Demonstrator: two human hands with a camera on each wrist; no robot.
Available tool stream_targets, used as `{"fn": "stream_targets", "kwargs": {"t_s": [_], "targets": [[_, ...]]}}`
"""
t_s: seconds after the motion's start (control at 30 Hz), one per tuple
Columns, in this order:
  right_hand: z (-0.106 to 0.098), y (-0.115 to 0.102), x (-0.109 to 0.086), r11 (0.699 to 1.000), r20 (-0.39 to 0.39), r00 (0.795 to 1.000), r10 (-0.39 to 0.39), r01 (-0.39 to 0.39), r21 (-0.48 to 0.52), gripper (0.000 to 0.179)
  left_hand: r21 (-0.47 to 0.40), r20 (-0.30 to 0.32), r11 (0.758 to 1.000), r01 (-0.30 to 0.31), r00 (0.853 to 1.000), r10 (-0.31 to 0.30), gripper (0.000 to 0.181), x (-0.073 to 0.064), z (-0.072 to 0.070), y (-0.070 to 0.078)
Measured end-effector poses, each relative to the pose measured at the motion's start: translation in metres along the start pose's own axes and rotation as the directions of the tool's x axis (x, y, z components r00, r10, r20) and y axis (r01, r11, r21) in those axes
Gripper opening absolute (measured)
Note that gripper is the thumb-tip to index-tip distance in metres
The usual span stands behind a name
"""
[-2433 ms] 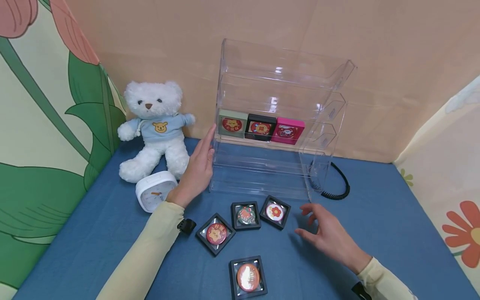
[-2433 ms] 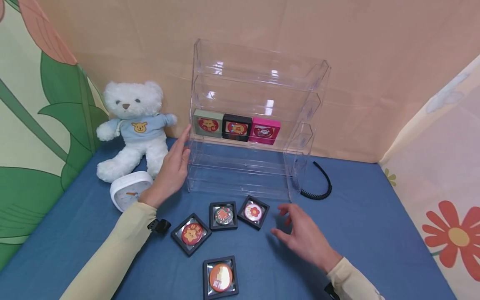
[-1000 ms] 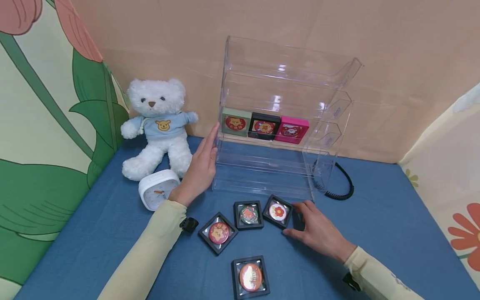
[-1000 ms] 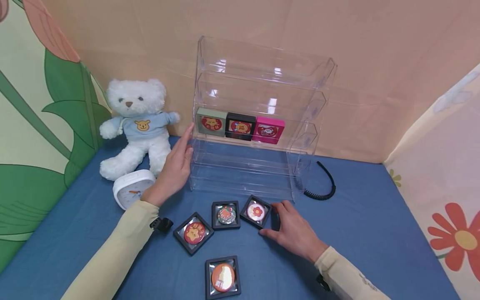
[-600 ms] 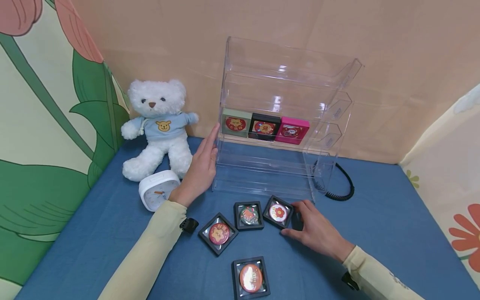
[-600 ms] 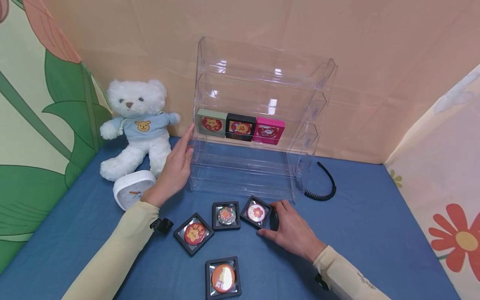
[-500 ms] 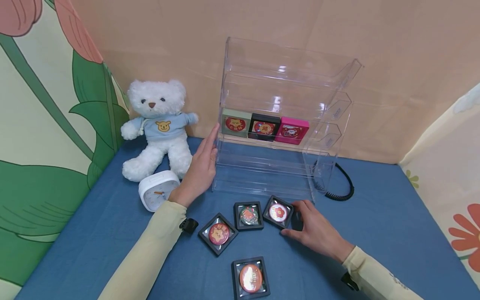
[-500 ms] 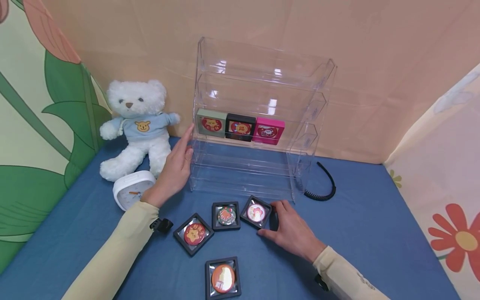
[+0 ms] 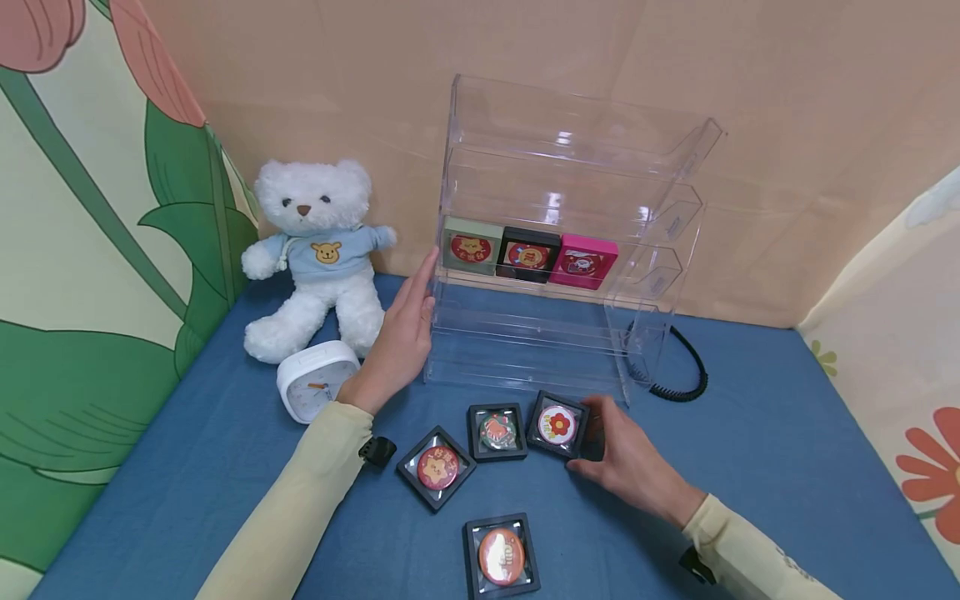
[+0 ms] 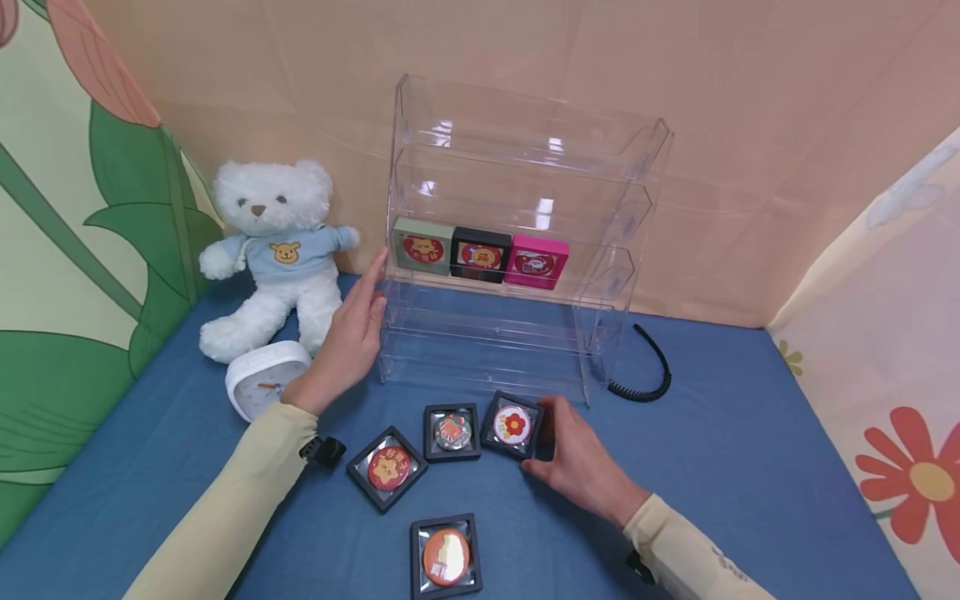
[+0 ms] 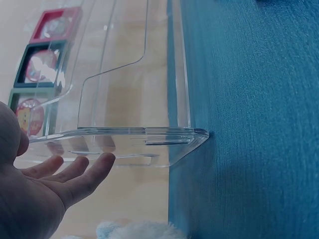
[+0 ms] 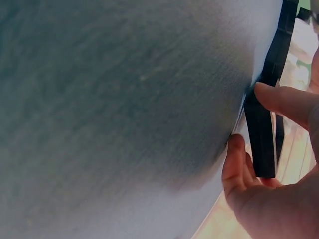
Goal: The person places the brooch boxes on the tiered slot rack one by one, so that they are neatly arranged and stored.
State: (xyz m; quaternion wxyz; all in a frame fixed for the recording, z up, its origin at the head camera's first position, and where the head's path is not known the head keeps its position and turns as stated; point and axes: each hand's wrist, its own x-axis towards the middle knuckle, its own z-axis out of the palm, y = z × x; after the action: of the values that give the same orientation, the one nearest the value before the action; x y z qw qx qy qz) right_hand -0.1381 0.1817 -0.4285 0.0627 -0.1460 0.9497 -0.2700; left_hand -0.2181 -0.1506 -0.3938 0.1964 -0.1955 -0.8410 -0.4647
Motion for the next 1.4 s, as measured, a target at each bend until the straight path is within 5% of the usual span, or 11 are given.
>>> {"fn": "stream_targets", "kwargs": {"t_s": [0.43,0.83,1.4], "targets": [[-0.003,-0.005,-0.001,0.998,-0.003,1.0,-0.006,0.006,0.062,0.085,0.001,-0.008,1.0,-0.005,1.0,0.005,0.061,0.001,0.0,0.0],[-0.005,-0.002,-0.005,0.993,-0.023,0.996,-0.091,0.093,0.077,0.084,0.004,-0.009,1.0,-0.003,1.0,0.003,0.062,0.001,0.0,0.001],[-0.012,-0.002,-0.009,0.989,-0.048,0.991,-0.129,0.132,0.065,0.053,0.001,-0.006,1.0,0.003,1.0,-0.003,0.061,-0.001,0.001,0.001]]}}
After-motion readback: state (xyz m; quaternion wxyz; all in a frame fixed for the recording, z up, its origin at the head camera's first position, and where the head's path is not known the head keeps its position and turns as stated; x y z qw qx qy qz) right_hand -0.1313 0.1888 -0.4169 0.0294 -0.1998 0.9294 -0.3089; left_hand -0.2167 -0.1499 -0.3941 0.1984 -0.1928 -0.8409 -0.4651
